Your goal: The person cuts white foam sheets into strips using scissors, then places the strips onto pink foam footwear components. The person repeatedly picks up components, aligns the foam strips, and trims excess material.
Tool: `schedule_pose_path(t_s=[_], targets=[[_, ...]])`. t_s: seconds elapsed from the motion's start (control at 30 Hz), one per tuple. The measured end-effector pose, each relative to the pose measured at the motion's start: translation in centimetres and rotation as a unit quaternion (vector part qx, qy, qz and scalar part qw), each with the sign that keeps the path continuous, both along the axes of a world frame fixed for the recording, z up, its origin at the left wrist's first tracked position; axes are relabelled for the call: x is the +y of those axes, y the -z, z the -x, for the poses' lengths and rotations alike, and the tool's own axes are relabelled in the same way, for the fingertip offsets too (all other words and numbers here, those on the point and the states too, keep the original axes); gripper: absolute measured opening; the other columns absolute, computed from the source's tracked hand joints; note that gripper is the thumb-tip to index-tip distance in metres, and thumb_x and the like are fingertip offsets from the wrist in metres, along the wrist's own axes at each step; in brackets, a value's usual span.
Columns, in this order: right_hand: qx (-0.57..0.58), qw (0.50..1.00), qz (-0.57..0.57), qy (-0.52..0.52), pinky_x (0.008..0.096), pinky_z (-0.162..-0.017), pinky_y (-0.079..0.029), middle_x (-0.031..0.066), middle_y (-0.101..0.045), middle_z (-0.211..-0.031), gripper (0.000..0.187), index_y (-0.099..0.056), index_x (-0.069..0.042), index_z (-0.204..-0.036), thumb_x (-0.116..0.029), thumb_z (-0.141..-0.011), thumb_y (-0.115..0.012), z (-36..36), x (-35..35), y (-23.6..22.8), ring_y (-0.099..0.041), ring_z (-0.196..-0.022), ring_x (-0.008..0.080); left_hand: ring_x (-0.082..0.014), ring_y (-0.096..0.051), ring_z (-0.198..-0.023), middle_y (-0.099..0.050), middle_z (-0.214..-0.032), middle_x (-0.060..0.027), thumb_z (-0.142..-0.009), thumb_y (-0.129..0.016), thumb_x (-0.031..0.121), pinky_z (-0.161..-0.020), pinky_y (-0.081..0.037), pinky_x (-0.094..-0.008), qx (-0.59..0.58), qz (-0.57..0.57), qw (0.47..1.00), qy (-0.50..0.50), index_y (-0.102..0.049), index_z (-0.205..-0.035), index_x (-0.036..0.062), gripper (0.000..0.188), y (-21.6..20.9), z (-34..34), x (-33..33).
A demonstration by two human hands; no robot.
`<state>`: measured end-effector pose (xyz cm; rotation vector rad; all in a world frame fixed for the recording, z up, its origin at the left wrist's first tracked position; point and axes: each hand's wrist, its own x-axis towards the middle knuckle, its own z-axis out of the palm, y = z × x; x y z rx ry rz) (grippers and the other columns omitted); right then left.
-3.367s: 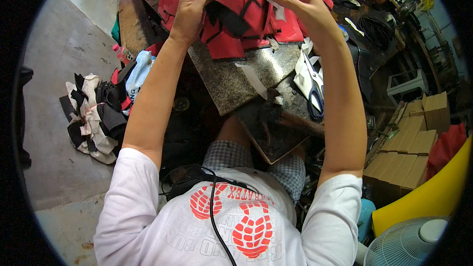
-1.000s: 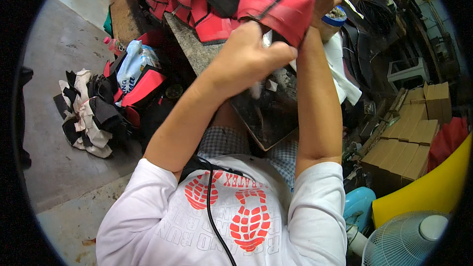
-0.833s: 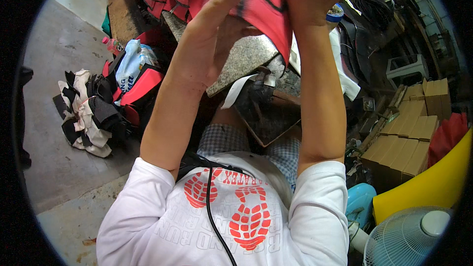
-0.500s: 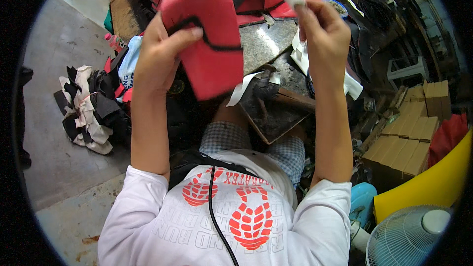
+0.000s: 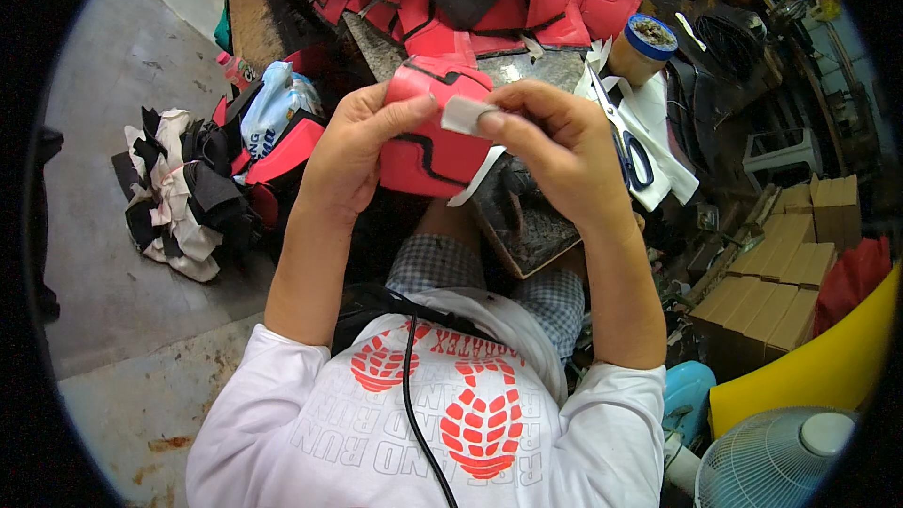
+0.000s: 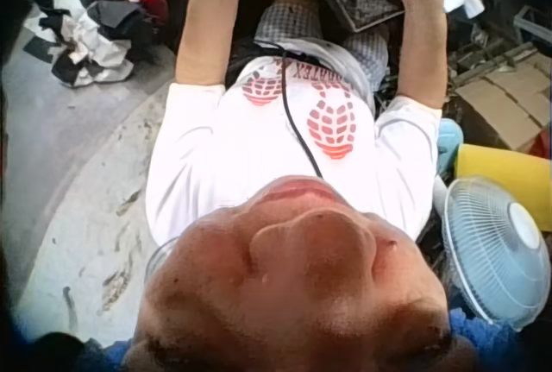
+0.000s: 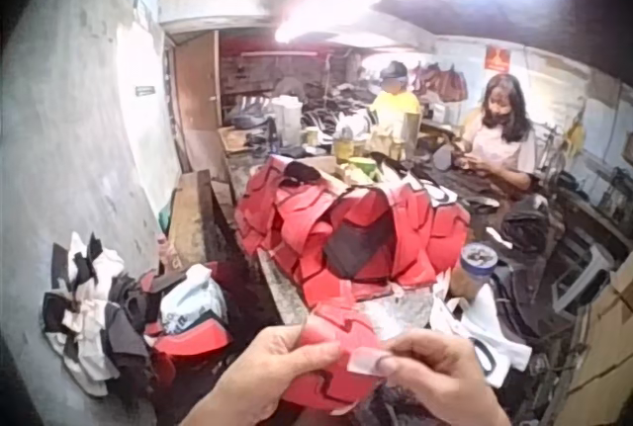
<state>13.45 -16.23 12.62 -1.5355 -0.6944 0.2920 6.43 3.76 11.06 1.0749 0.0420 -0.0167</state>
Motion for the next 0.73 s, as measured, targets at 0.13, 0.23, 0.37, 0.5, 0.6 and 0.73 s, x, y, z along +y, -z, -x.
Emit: schedule_pose_path(t_s=[0.13, 0.23, 0.37, 0.5, 0.6, 0.73], targets=[[0.031, 0.999, -0.034, 0.000, 0.0189, -0.065, -0.042, -0.0007, -0.064, -0.082, 0.015, -0.066, 0.004, -0.097, -0.010, -0.091, -0.065, 0.1, -0.5, -0.8, -0.055, -0.074, 0.0037, -0.0124, -0.069, -0.082, -0.073, -0.094, -0.0086, -0.088, -0.069, 0.013, -0.075, -0.055, -0.0261, 0.012, 0.024, 1.000, -0.010, -0.071, -0.102, -0.0007, 0.020, 0.2, 0.6, 0.0], [-0.026, 0.999, 0.036, -0.008, 0.0195, -0.062, -0.041, -0.0008, -0.063, -0.079, 0.015, -0.066, 0.003, -0.094, -0.011, -0.090, -0.065, 0.7, -0.5, -0.9, -0.053, -0.071, 0.0037, -0.0123, -0.069, -0.083, -0.073, -0.095, -0.0086, -0.087, -0.069, 0.011, -0.078, -0.055, -0.0264, -0.006, 0.029, 0.999, -0.019, -0.071, -0.103, -0.0006, 0.020, 0.3, 1.1, -0.4], [-0.053, 0.995, 0.079, 0.004, 0.0199, -0.058, -0.039, -0.0012, -0.060, -0.076, 0.015, -0.065, 0.002, -0.091, -0.012, -0.089, -0.065, 1.1, 0.0, -0.7, -0.050, -0.068, 0.0027, -0.0118, -0.068, -0.085, -0.072, -0.097, -0.0086, -0.087, -0.070, 0.010, -0.081, -0.054, -0.0270, -0.044, 0.044, 0.997, -0.036, -0.070, -0.104, -0.0004, 0.021, 0.2, 1.8, -1.0], [-0.039, 0.999, 0.033, -0.007, 0.0197, -0.056, -0.038, -0.0027, -0.058, -0.075, 0.014, -0.064, 0.002, -0.091, -0.012, -0.089, -0.065, 1.2, 0.4, -0.5, -0.048, -0.067, 0.0020, -0.0113, -0.068, -0.086, -0.072, -0.097, -0.0077, -0.085, -0.074, 0.010, -0.080, -0.054, -0.0263, -0.054, 0.064, 0.995, -0.053, -0.069, -0.106, -0.0002, 0.024, 0.1, 2.5, -1.3], [-0.029, 0.999, 0.037, -0.026, 0.0202, -0.056, -0.037, -0.0039, -0.057, -0.075, 0.014, -0.064, 0.002, -0.091, -0.012, -0.089, -0.064, 1.3, 0.6, -0.1, -0.047, -0.066, 0.0021, -0.0109, -0.068, -0.085, -0.072, -0.096, -0.0069, -0.083, -0.078, 0.012, -0.079, -0.055, -0.0254, -0.079, 0.024, 0.994, -0.073, -0.069, -0.104, -0.0002, 0.027, 0.2, 2.7, -1.5], [0.009, 0.998, 0.047, -0.042, 0.0203, -0.056, -0.037, -0.0049, -0.056, -0.074, 0.015, -0.065, 0.001, -0.092, -0.014, -0.089, -0.064, 1.2, 0.3, -0.1, -0.046, -0.066, 0.0021, -0.0107, -0.068, -0.082, -0.072, -0.095, -0.0066, -0.081, -0.081, 0.015, -0.077, -0.056, -0.0256, -0.087, 0.016, 0.991, -0.103, -0.068, -0.103, -0.0007, 0.030, 0.3, 2.5, -1.9]])
